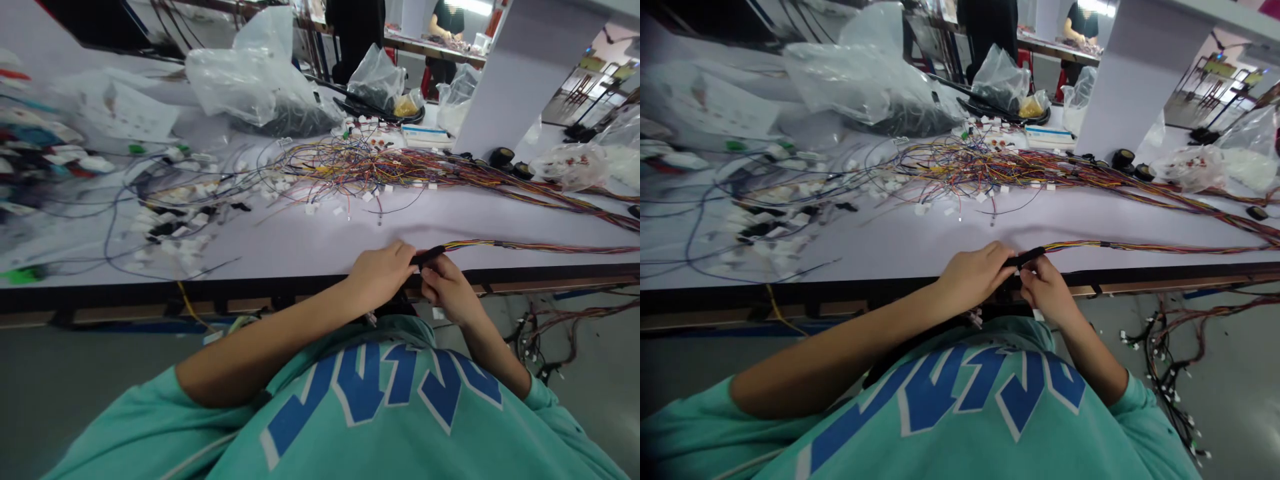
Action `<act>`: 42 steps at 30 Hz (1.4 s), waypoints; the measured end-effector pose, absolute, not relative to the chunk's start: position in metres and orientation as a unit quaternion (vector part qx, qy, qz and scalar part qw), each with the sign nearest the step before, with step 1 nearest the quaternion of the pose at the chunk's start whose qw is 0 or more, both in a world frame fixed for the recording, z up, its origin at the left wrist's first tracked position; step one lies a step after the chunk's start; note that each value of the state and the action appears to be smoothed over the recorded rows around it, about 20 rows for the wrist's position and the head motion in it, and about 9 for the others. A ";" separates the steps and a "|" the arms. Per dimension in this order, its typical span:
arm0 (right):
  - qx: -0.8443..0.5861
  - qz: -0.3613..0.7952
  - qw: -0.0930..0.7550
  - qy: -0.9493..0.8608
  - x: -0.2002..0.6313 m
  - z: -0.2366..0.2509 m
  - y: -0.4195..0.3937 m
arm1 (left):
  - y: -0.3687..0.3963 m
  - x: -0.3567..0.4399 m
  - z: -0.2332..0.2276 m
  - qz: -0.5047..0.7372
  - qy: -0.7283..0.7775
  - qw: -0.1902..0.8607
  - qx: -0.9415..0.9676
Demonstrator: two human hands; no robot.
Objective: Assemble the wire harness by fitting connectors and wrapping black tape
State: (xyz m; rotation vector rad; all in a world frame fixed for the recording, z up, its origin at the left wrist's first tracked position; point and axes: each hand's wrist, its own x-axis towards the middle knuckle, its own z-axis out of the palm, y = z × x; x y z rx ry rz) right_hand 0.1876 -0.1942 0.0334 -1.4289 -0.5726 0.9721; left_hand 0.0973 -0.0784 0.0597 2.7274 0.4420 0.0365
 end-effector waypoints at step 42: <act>-0.734 -0.050 0.528 -0.423 0.202 0.036 -0.195 | -0.077 0.107 0.034 0.167 0.221 0.818 0.505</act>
